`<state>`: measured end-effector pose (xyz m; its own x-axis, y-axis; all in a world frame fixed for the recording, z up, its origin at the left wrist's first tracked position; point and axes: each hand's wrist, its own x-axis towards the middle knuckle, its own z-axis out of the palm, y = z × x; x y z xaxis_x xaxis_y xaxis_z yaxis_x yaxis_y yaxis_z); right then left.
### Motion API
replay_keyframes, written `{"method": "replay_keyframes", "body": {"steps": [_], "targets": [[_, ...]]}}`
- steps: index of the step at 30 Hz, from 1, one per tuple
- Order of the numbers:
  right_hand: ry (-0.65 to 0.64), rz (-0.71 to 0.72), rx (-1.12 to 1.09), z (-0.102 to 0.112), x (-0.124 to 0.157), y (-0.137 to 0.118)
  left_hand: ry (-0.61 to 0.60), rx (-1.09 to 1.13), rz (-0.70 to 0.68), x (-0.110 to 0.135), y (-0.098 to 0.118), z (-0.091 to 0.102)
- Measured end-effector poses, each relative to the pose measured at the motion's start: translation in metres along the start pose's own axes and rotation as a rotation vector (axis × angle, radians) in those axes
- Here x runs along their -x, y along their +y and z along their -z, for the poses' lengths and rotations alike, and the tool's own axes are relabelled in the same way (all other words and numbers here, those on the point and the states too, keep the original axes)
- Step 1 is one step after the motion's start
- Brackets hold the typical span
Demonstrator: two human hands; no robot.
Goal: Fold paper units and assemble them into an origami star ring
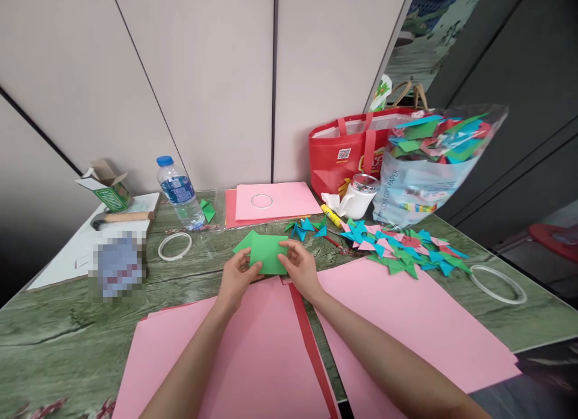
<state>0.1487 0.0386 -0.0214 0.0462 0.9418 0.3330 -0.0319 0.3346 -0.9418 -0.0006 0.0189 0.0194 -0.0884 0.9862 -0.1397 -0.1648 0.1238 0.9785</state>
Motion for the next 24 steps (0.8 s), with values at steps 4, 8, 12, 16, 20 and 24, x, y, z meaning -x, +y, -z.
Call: {"method": "replay_keyframes", "body": {"steps": [4,8,12,16,20,24], "targets": [[-0.034,0.042,0.024,0.004,-0.001,-0.001,0.01,-0.101,-0.098,-0.001,0.001,0.002],[-0.073,0.099,0.114,0.004,0.0,-0.004,-0.069,-0.135,-0.138,-0.001,0.002,0.004],[-0.109,0.141,0.222,0.005,0.001,-0.006,-0.095,-0.122,-0.113,0.0,0.0,0.003],[-0.15,0.126,0.288,0.006,0.002,-0.011,-0.073,-0.186,-0.116,-0.002,-0.003,0.005],[-0.143,0.079,0.281,0.007,0.003,-0.016,-0.017,-0.371,-0.258,-0.004,-0.004,0.007],[-0.085,0.138,0.337,0.009,0.001,-0.019,-0.038,-0.42,-0.328,-0.002,-0.001,0.006]]}}
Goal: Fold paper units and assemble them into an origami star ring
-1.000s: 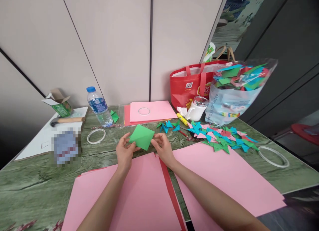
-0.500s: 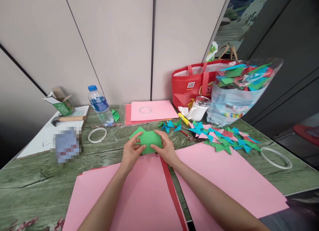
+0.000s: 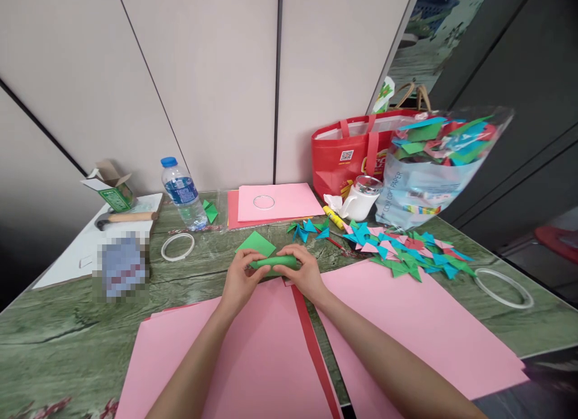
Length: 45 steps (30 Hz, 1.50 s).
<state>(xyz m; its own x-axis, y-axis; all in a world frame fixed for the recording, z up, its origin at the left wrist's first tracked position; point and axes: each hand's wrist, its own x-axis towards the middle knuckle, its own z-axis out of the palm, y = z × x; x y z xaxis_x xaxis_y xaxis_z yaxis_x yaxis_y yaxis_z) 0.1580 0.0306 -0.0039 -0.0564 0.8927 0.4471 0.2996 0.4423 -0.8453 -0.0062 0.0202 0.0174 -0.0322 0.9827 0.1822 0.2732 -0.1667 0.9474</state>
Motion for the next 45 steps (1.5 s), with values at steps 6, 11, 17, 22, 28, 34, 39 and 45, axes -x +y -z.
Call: {"method": "replay_keyframes", "body": {"steps": [6,11,17,22,28,34,39,45], "targets": [[-0.045,-0.033,-0.106,-0.001,-0.002,0.001,-0.069,0.164,0.175,0.002,0.007,-0.001],[-0.122,0.019,-0.129,-0.001,0.0,-0.004,-0.071,0.312,0.306,0.001,0.012,0.001],[-0.248,0.2,-0.004,0.001,0.003,-0.009,-0.059,0.421,0.446,0.0,0.009,0.004],[-0.139,0.048,-0.062,-0.003,0.004,-0.004,-0.088,0.428,0.434,0.001,0.01,0.004],[-0.093,-0.357,-0.311,-0.002,0.0,-0.004,-0.141,0.44,0.283,0.004,0.017,0.001],[-0.169,-0.42,-0.398,-0.004,0.001,-0.009,-0.121,0.498,0.243,0.004,0.013,-0.001],[-0.158,-0.41,-0.381,-0.006,0.001,-0.008,-0.089,0.509,0.254,0.004,0.007,-0.002],[-0.153,-0.402,-0.387,-0.006,0.002,-0.006,-0.084,0.574,0.275,0.005,0.001,-0.004]]}}
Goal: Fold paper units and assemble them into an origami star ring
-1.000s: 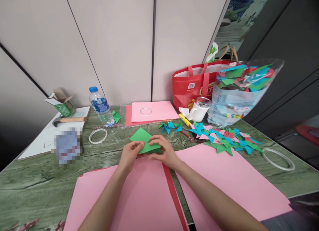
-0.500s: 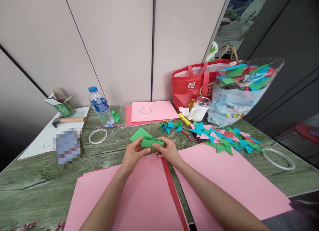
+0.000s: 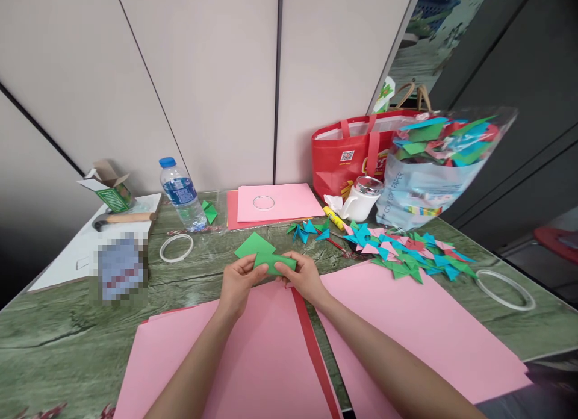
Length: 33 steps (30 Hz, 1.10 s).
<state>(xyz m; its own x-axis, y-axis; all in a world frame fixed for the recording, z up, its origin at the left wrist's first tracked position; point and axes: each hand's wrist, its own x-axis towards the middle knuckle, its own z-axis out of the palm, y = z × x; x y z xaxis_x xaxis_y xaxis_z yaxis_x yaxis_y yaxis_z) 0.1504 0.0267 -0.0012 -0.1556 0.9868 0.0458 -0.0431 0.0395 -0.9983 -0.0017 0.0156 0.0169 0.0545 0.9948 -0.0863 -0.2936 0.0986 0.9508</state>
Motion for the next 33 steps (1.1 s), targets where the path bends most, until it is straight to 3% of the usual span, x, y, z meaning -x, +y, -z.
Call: {"method": "replay_keyframes", "body": {"steps": [33], "targets": [[0.052,-0.1,-0.092,0.0,0.0005,-0.0026,0.041,0.07,0.035,-0.0008,-0.0053,-0.0024]]}}
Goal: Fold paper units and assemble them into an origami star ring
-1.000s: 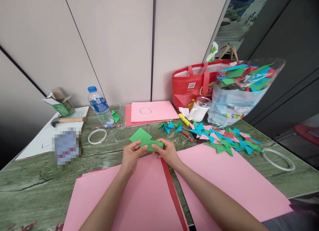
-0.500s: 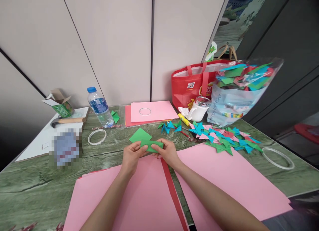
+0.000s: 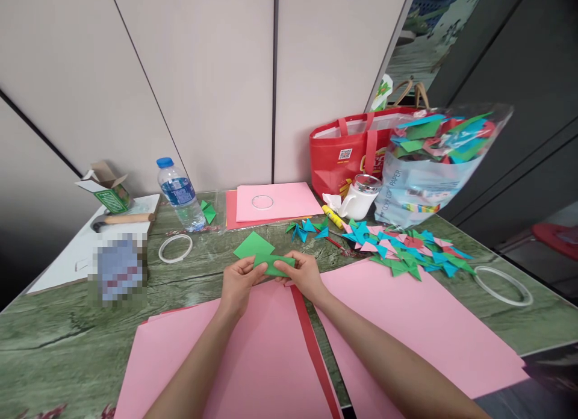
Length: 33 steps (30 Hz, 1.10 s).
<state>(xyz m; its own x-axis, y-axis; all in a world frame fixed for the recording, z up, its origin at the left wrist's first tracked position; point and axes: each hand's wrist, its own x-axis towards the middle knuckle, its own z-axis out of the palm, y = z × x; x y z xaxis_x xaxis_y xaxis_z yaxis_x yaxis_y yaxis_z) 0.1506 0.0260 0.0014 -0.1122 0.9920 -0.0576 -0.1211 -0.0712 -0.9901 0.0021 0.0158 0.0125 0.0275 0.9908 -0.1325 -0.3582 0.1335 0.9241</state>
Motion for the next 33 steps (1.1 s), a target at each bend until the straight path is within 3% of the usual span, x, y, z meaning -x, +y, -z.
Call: {"method": "replay_keyframes", "body": {"steps": [33], "targets": [[0.013,-0.001,0.017,0.0013,0.0,0.0006,0.047,0.023,0.008,0.0013,0.0009,-0.0021]]}}
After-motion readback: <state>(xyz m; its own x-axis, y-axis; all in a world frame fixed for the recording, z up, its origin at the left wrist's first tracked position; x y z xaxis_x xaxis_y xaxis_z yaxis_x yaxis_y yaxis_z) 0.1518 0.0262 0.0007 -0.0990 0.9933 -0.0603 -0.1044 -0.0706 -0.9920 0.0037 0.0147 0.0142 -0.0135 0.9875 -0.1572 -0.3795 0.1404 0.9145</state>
